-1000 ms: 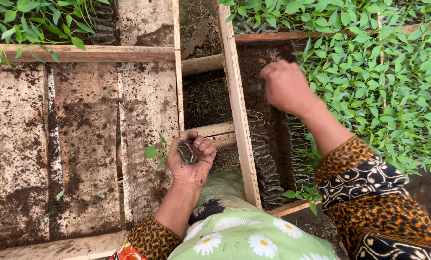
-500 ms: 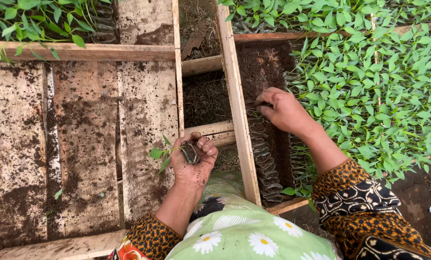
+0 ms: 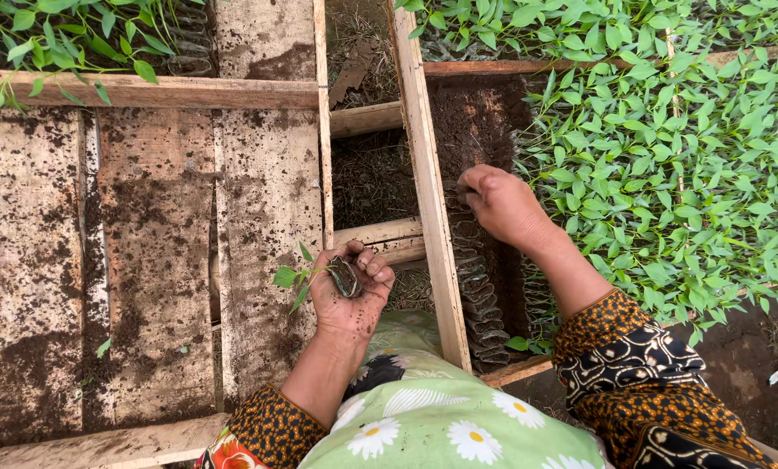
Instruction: The person selects seedlings from a tray by hand and places them into a wooden frame.
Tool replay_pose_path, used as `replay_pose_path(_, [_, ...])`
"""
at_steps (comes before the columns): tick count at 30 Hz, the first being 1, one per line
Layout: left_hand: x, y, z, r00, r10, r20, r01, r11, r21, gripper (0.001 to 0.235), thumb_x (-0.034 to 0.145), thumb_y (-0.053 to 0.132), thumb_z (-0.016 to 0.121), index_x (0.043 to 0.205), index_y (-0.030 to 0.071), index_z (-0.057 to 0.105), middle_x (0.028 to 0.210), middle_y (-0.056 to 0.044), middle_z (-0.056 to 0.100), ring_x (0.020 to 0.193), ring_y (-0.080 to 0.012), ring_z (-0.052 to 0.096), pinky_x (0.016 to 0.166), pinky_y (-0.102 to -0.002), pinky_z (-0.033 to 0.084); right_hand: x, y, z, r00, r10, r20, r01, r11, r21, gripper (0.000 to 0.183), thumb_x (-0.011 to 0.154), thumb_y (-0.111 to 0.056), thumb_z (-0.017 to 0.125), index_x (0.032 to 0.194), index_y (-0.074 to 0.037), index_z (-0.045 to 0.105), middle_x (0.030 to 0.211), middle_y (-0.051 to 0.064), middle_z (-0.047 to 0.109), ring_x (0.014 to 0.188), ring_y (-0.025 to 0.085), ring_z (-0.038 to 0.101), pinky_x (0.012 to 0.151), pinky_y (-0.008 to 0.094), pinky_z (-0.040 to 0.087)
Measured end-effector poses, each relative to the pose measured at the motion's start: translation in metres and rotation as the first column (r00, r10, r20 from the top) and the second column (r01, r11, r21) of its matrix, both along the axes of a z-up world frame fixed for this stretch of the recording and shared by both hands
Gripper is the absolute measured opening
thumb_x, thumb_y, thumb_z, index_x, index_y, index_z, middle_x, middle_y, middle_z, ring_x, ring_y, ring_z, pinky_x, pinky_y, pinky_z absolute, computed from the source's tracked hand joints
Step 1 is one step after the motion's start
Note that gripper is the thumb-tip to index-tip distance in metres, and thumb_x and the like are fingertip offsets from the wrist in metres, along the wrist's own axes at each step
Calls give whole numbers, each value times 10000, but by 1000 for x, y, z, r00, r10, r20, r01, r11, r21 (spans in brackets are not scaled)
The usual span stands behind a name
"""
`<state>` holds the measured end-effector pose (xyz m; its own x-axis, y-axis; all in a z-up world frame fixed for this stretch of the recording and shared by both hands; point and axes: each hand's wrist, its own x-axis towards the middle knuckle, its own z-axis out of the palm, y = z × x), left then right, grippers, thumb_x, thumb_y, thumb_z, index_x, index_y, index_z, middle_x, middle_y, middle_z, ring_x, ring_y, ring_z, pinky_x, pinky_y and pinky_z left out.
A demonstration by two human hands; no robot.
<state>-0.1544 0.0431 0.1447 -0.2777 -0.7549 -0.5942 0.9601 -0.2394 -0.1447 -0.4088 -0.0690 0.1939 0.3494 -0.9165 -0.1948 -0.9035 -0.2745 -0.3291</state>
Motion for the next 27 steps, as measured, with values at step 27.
replay_pose_path(27, [-11,1,-15,1000,7,10,-7,999,37,185,847,221,558,868,46,612,674,-60,419,644,-215,457,614,-348,401,-68,-127,12,667,430,-608,-304,902,305,555,835,-135,765,1362,-233,620,1368,8,663,1344,273,568,1238,430,332])
